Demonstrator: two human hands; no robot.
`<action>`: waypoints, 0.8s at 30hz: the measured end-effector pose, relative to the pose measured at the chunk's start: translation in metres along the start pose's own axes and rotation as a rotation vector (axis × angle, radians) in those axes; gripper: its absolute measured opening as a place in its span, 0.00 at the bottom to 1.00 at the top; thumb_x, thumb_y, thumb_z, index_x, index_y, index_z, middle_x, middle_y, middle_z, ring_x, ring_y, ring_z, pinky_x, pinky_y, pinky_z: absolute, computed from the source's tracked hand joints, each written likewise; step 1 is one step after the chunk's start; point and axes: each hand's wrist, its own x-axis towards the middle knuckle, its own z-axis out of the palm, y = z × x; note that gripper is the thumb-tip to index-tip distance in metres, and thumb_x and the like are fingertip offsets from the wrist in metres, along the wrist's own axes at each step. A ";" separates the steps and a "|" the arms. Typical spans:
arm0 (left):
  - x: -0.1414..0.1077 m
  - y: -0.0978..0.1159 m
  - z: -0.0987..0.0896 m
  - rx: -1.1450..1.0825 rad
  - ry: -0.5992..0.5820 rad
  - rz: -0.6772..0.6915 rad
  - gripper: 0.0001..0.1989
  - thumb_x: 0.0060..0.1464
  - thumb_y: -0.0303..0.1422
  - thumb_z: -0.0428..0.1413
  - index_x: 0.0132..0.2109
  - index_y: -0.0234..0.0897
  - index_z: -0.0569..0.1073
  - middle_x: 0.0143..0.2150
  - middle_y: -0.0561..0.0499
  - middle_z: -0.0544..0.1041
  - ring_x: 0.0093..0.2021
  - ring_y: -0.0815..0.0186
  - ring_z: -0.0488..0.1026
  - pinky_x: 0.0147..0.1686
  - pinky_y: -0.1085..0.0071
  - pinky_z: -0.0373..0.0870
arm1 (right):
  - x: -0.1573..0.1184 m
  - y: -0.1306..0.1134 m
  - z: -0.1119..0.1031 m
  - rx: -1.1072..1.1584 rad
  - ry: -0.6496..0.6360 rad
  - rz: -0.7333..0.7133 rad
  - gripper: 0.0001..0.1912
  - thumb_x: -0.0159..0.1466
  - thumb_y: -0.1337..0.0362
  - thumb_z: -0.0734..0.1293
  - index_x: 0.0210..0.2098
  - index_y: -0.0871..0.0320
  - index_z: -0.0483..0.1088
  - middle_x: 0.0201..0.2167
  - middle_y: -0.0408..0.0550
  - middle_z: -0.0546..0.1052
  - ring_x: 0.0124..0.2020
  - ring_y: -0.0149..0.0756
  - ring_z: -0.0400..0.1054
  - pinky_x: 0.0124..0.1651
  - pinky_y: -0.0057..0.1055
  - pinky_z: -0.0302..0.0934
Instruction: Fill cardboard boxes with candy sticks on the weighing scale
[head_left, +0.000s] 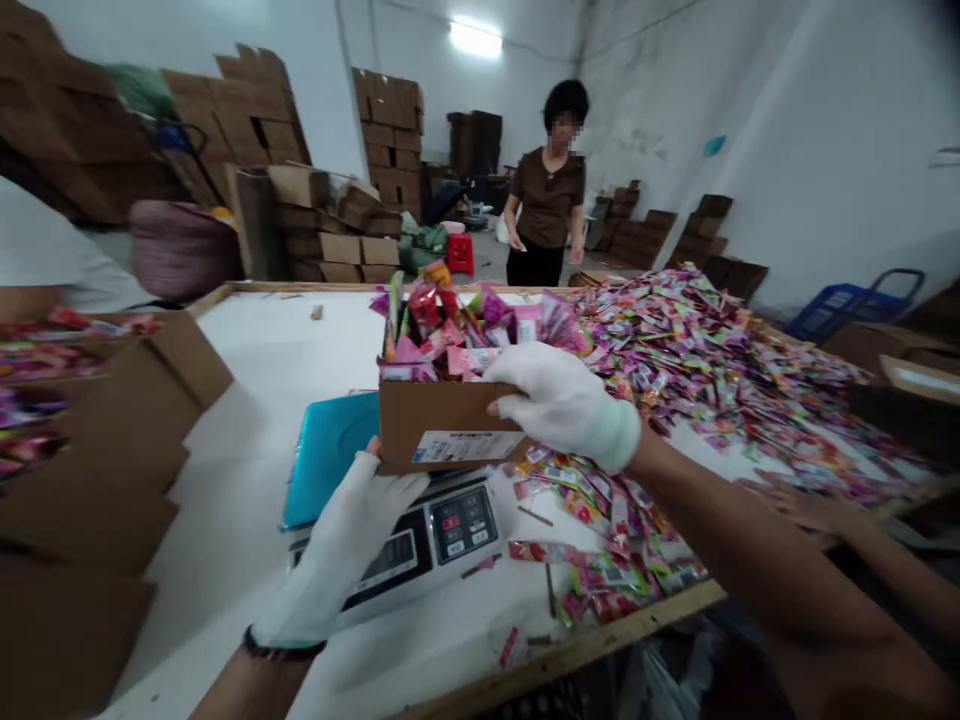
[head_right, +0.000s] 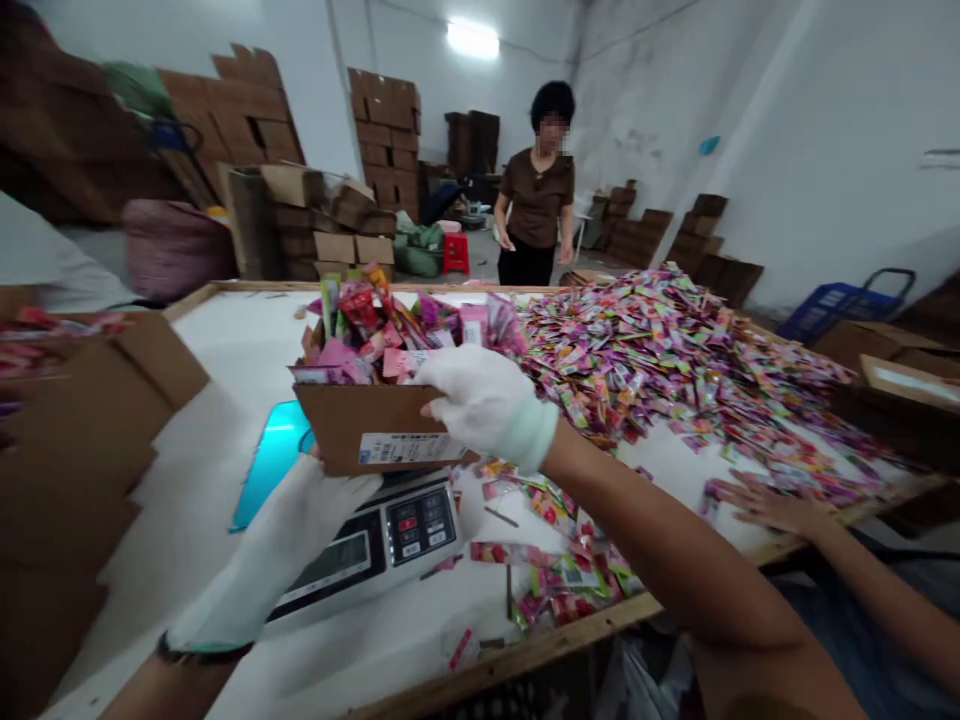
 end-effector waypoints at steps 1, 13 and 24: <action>-0.005 0.001 -0.020 0.041 0.054 -0.053 0.40 0.59 0.59 0.48 0.64 0.30 0.68 0.51 0.33 0.81 0.51 0.44 0.80 0.52 0.43 0.77 | 0.019 -0.003 0.013 -0.017 -0.066 0.007 0.12 0.62 0.65 0.73 0.46 0.57 0.79 0.43 0.48 0.81 0.47 0.45 0.74 0.54 0.40 0.69; -0.070 -0.008 -0.106 0.472 0.554 0.228 0.30 0.50 0.53 0.59 0.54 0.38 0.76 0.60 0.44 0.78 0.60 0.50 0.74 0.62 0.59 0.70 | 0.075 -0.048 0.055 -0.047 -0.009 -0.229 0.22 0.65 0.69 0.70 0.58 0.63 0.71 0.54 0.55 0.76 0.57 0.48 0.69 0.60 0.43 0.66; -0.102 -0.092 -0.174 0.573 0.625 0.100 0.31 0.52 0.54 0.56 0.56 0.38 0.72 0.59 0.42 0.76 0.57 0.52 0.75 0.61 0.58 0.71 | -0.138 0.148 0.124 -0.168 0.028 0.762 0.40 0.57 0.47 0.70 0.64 0.60 0.65 0.58 0.70 0.69 0.61 0.66 0.66 0.57 0.58 0.65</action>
